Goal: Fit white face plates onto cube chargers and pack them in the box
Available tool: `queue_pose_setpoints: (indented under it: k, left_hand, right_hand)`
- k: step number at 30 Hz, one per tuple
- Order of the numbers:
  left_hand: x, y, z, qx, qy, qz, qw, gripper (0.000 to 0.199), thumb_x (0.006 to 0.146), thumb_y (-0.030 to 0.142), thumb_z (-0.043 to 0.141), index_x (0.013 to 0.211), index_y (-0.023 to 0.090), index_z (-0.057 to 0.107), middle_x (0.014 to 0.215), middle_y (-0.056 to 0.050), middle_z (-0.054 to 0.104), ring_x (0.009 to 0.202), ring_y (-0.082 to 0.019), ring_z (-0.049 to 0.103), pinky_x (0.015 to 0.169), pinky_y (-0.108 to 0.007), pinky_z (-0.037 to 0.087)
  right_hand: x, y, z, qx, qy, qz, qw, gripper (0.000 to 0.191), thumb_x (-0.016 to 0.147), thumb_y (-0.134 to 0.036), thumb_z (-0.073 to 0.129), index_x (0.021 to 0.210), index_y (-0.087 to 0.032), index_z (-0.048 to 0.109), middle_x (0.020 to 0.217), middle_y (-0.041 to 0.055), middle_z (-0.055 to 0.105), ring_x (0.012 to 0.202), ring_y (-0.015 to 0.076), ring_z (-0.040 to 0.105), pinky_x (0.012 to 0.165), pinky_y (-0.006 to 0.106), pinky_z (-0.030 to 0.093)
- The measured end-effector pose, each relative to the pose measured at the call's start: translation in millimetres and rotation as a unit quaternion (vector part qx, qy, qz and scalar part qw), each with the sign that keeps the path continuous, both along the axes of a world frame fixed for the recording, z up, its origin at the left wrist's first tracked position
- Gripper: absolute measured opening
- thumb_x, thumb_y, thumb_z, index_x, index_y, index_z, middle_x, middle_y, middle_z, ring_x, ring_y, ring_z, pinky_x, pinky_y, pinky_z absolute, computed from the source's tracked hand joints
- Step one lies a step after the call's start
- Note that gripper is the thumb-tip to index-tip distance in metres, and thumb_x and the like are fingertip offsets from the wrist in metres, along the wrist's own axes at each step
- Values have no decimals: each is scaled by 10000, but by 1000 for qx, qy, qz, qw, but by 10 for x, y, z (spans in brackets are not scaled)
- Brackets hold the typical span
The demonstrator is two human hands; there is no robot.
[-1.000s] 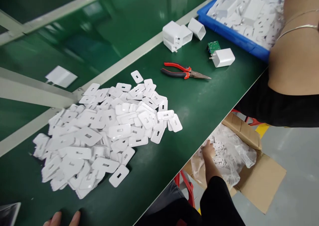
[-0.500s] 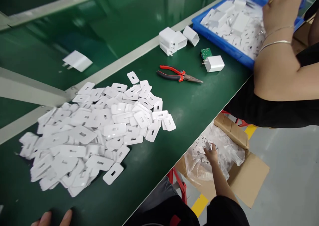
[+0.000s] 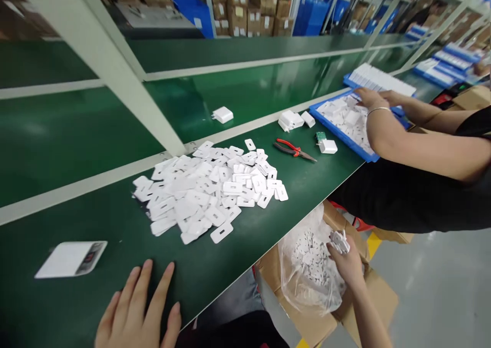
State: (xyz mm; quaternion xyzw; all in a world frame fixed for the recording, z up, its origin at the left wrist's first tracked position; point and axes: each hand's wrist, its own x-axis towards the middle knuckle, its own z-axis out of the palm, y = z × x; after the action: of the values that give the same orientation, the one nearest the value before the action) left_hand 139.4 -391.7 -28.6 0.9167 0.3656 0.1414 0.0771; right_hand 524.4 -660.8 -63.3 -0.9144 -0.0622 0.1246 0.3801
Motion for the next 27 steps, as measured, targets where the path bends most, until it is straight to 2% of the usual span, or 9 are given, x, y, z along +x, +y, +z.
queue_pose_setpoints:
  k: [3, 6, 8, 11, 13, 16, 19, 23, 27]
  left_hand:
    - [13, 12, -41, 12, -15, -6, 1000, 789, 976, 290, 510, 1676, 287, 146, 1747, -149, 187, 1554, -441, 311, 1212, -677, 316]
    - [46, 7, -65, 34, -41, -12, 999, 741, 989, 297, 500, 1669, 263, 206, 1730, -173, 234, 1549, -436, 325, 1199, -669, 348]
    - [63, 1, -76, 51, -56, -13, 997, 659, 994, 301, 493, 1631, 226, 339, 1706, -191, 291, 1543, -435, 339, 1188, -664, 375]
    - [70, -5, -99, 77, -67, -13, 995, 536, 990, 288, 506, 1515, 183, 534, 1660, -202, 383, 1531, -422, 367, 1167, -626, 432]
    - [70, -7, -124, 92, -72, -15, 993, 494, 979, 264, 528, 1463, 183, 592, 1628, -195, 440, 1515, -404, 401, 1148, -582, 473]
    - [85, -8, -162, 110, -84, -14, 990, 471, 962, 235, 551, 1425, 197, 624, 1586, -181, 501, 1481, -382, 457, 1119, -539, 513]
    - [127, -4, -193, 123, -106, -6, 987, 471, 940, 223, 570, 1406, 208, 634, 1564, -168, 530, 1457, -363, 491, 1110, -517, 524]
    - [195, 9, -241, 129, -141, 11, 981, 439, 924, 236, 581, 1354, 214, 667, 1532, -159, 568, 1441, -348, 511, 1107, -495, 522]
    - [243, 15, -320, 127, -154, 14, 980, 440, 922, 242, 559, 1349, 223, 665, 1547, -158, 552, 1457, -355, 489, 1121, -500, 492]
  right_hand:
    - [80, 278, 578, -15, -67, 32, 997, 481, 686, -498, 718, 1079, -242, 610, 844, 22, 675, 655, 222, 662, 609, 356, 585]
    - [128, 659, 1056, -4, -143, 99, 985, 456, 738, -484, 692, 1109, -229, 615, 903, 51, 704, 754, 232, 685, 678, 344, 573]
    - [115, 1007, 1295, 4, -188, 163, 968, 461, 767, -475, 681, 1143, -216, 609, 979, 70, 717, 835, 238, 691, 734, 346, 570]
    - [-19, 1674, 1527, -20, -229, 275, 934, 476, 841, -419, 616, 1263, -207, 552, 1080, 66, 718, 901, 226, 691, 789, 335, 556]
    - [-185, 2161, 1605, -105, -257, 343, 897, 459, 875, -319, 576, 1316, -212, 511, 1178, 68, 703, 994, 224, 686, 853, 318, 531]
    - [-459, 2829, 1632, -156, -278, 406, 856, 449, 849, -199, 607, 1294, -229, 550, 1217, 71, 698, 1070, 250, 675, 866, 301, 494]
    - [-629, 3333, 1601, -204, -289, 440, 825, 475, 828, -115, 630, 1293, -204, 586, 1228, 119, 677, 1036, 273, 677, 827, 317, 479]
    - [-646, 3707, 1564, -258, -275, 473, 797, 408, 840, -117, 688, 1242, -157, 628, 1190, 120, 665, 992, 243, 664, 848, 356, 503]
    - [-537, 3771, 1560, -243, -256, 510, 784, 580, 821, -170, 741, 1374, -171, 568, 1301, 136, 616, 1052, 244, 656, 888, 371, 526]
